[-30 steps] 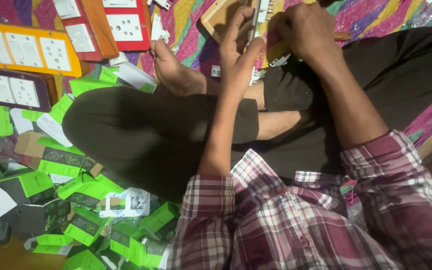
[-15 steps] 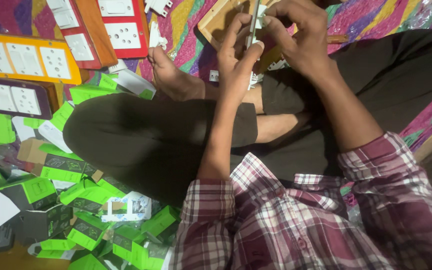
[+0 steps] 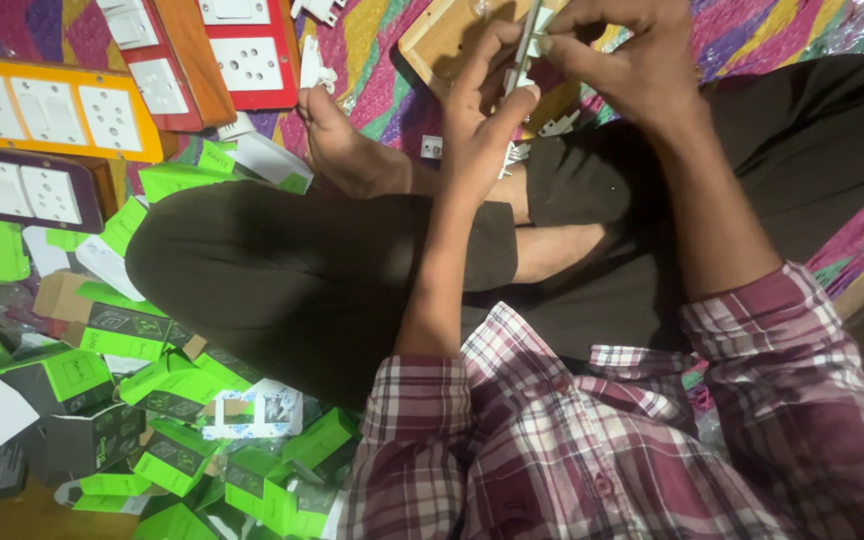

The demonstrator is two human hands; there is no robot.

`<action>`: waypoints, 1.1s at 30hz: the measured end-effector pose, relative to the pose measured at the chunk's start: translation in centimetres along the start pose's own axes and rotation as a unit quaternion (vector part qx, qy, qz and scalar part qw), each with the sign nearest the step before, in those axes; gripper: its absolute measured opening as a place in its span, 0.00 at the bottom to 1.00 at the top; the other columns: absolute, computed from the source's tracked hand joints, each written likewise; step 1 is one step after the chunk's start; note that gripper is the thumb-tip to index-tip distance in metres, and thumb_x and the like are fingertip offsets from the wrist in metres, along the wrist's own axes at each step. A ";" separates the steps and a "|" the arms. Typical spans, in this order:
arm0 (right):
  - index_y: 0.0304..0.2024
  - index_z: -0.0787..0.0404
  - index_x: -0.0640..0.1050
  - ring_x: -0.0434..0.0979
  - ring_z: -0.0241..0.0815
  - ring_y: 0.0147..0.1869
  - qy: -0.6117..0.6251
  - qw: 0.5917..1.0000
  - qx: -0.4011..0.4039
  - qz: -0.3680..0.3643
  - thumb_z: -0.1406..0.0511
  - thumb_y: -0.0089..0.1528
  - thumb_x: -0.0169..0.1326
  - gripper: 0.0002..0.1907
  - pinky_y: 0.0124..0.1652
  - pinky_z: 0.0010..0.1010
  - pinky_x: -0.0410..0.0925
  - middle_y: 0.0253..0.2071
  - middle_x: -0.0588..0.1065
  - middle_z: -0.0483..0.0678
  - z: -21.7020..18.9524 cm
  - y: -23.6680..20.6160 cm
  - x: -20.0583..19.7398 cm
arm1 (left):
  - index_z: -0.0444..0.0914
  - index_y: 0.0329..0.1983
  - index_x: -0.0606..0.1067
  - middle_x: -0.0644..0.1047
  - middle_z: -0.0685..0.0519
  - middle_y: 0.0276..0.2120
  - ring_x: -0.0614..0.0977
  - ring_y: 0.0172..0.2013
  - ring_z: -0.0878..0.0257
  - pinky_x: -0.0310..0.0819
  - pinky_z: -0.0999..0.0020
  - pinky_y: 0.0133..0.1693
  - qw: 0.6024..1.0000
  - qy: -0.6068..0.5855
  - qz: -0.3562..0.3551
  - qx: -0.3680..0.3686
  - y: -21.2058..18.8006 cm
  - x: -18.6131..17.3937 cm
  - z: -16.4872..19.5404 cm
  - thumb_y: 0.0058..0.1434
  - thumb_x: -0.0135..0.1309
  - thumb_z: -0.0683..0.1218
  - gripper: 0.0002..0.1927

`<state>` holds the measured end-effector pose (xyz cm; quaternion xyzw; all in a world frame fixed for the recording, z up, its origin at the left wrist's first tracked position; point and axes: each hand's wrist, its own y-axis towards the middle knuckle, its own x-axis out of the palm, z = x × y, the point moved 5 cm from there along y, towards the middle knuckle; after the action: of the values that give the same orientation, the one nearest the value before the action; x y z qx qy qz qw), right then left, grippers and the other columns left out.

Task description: The person sits cross-legged on a mat and assembles electrical socket units by inserting white socket modules into green and orange plastic frames. They use a screwdriver to tighten screws securing the modules, then place the completed units aside. The workspace is cluttered with packaging and loose components.

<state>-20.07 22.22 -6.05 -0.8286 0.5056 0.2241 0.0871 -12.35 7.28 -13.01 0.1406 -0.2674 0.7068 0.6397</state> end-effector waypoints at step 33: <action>0.41 0.71 0.83 0.82 0.42 0.41 -0.105 0.983 -0.153 0.011 0.77 0.66 0.64 0.02 0.41 0.28 0.72 0.38 0.81 0.52 -1.6 -0.1 -0.7 | 0.37 0.69 0.68 0.76 0.54 0.49 0.78 0.49 0.69 0.75 0.71 0.54 0.998 0.054 -0.021 -0.016 -0.1 0.4 0.1 0.68 0.54 0.34 0.26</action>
<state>-19.75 22.25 -4.32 -0.7983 0.4623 0.3859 0.0097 -12.36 7.58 -12.74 0.0976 -0.2412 0.6952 0.6700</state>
